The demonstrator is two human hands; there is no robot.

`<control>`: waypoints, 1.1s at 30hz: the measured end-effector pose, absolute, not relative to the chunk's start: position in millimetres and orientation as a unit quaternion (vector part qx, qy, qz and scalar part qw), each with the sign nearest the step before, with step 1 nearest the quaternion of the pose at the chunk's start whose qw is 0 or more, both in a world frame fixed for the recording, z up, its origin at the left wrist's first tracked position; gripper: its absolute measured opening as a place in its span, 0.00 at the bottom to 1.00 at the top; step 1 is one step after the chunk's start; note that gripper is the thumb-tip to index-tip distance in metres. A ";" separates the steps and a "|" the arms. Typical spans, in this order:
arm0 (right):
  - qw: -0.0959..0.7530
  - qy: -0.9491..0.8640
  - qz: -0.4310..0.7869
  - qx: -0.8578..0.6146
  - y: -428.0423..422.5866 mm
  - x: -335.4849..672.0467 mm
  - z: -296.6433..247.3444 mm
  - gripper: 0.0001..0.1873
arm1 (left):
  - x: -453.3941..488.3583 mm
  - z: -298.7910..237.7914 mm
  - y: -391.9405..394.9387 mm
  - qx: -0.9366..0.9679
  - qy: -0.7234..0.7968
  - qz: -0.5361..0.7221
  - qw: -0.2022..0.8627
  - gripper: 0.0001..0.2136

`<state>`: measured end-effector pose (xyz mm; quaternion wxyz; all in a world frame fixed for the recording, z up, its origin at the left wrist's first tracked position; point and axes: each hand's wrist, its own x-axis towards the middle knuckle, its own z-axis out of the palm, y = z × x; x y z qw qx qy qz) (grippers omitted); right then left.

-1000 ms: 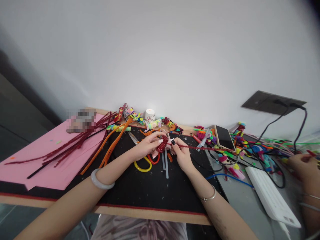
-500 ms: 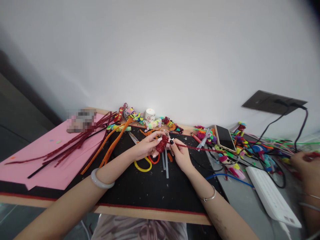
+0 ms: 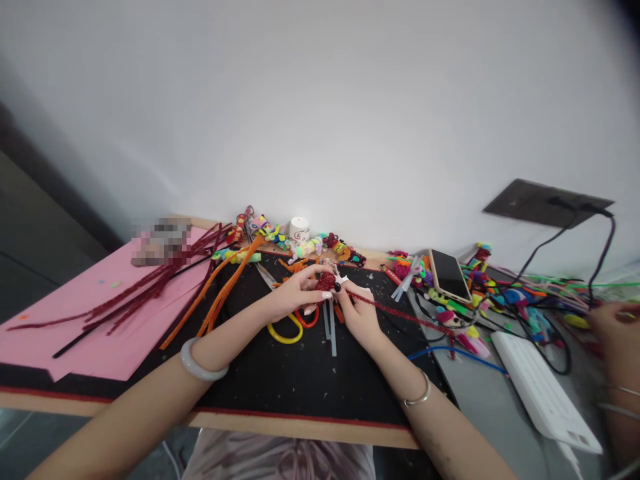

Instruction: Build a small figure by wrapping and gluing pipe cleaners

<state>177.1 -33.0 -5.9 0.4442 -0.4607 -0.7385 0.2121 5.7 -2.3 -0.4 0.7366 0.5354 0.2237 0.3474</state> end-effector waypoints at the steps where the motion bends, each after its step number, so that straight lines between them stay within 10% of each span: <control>1: 0.445 -0.737 0.211 -0.462 -33.2 177.1 -6.0 0.13 | 5.8 -0.5 -2.5 0.536 0.225 0.348 0.736 0.22; 33: 0.457 -0.716 0.211 -0.484 -32.0 177.6 -11.1 0.08 | 5.4 -4.8 -1.7 0.538 0.259 0.348 0.723 0.21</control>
